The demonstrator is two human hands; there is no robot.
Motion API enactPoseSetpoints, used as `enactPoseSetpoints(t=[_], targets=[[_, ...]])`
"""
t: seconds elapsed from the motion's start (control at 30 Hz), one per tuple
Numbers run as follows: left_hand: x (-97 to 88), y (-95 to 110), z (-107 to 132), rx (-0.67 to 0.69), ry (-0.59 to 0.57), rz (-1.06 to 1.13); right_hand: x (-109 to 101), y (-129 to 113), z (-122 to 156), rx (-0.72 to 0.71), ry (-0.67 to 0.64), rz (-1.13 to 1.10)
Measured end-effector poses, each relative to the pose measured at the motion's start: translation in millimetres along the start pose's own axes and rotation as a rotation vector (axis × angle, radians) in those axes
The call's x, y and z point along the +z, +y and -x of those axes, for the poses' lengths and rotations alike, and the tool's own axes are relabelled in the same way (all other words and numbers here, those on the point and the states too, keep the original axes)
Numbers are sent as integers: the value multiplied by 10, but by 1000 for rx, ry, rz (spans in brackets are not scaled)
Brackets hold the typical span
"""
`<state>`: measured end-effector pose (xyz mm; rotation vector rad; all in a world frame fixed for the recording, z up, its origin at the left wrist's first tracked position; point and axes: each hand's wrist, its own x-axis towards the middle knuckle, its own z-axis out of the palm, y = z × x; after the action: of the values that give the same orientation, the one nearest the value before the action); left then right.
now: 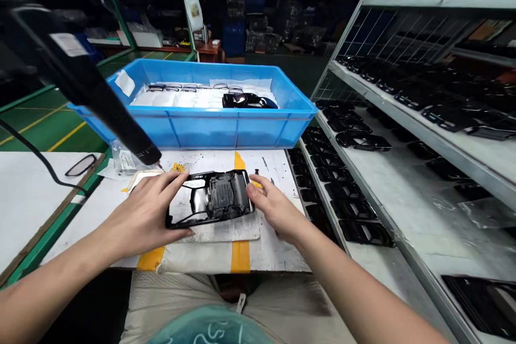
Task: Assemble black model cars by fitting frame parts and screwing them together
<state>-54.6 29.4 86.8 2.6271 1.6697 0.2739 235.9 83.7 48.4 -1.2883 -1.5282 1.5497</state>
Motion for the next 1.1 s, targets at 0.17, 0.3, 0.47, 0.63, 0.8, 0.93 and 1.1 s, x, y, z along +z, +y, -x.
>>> enactPoseSetpoints(t=[0.17, 0.3, 0.47, 0.63, 0.8, 0.93, 1.1], targets=[[-143, 208, 114, 0, 91, -41, 126, -217, 243, -17, -44, -266], [-132, 324, 178, -4, 142, -49, 143, -292, 281, 0, -129, -352], [-169, 453, 177, 47, 281, -53, 87, -360, 330, -48, -30, -337], [-245, 509, 137, 87, 375, -30, 60, -455, 408, -92, 26, -364], [-208, 489, 168, 127, 479, 57, -56, -702, 524, -326, 136, -28], [-126, 544, 137, 176, 536, 306, -69, -1021, 684, -767, 158, 630], [117, 632, -32, 191, 550, 593, 121, -1157, 828, -1188, -110, 1173]])
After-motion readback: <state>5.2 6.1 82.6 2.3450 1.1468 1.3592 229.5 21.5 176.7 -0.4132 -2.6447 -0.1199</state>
